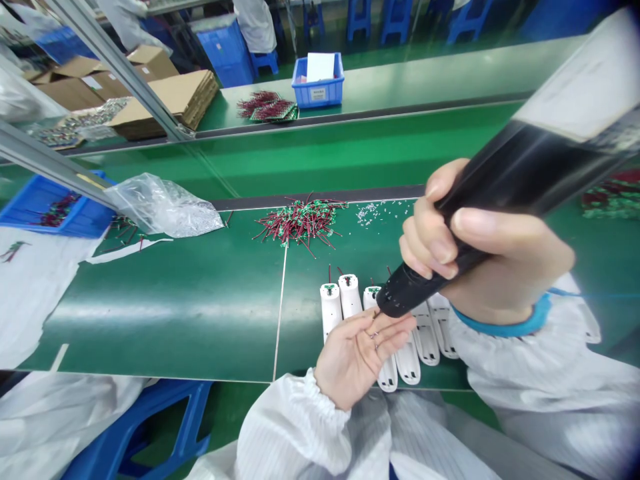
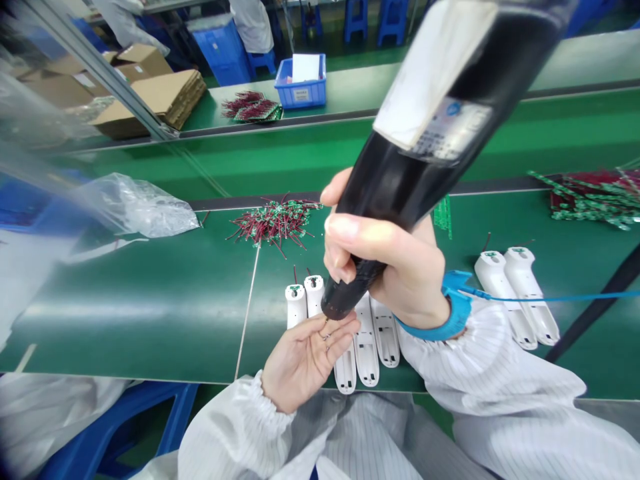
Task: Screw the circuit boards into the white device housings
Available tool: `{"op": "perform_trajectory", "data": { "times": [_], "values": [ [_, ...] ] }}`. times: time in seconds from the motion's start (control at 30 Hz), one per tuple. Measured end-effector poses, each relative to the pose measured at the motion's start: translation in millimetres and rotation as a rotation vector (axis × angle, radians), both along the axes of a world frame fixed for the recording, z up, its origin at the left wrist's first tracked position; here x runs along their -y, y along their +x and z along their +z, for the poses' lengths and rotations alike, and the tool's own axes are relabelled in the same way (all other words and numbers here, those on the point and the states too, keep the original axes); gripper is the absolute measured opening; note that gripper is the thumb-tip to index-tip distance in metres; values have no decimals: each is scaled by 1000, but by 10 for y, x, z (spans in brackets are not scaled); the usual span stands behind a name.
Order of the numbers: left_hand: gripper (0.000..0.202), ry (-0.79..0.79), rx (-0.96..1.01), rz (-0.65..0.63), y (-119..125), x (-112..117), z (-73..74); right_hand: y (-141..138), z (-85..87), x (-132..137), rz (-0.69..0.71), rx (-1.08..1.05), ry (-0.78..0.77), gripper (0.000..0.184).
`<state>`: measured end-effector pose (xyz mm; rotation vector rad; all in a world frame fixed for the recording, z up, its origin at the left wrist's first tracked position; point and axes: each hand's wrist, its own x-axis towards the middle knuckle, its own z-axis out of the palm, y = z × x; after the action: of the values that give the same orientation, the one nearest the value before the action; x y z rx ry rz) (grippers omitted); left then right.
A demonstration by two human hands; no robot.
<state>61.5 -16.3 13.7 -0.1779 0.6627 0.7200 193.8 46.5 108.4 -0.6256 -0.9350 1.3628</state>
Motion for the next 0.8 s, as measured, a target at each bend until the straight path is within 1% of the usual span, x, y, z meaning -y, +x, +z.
{"op": "perform_trajectory", "data": {
  "times": [0.17, 0.27, 0.33, 0.43, 0.53, 0.63, 0.8],
  "values": [
    [33, 21, -43, 18, 14, -2, 58, -10, -69, -25, -10, 32, 31, 13],
    [32, 6, -68, 11, -4, 30, 78, -20, -184, -96, -100, 82, 120, 11],
    [27, -17, -91, 19, -22, 60, 70, -34, -276, -158, -160, 121, 161, 12],
    [20, -22, -99, 36, -45, 97, 41, -55, -392, -243, -183, 173, 140, 15],
    [19, -31, -110, 4, -56, 108, 14, -65, -457, -290, -175, 190, 105, 17],
    [20, -25, -125, -14, -56, 105, -1, -69, -477, -299, -162, 209, 78, 16],
    [23, -4, -136, -7, -49, 119, -34, -81, -470, -285, -124, 244, 56, 15]
  ]
}}
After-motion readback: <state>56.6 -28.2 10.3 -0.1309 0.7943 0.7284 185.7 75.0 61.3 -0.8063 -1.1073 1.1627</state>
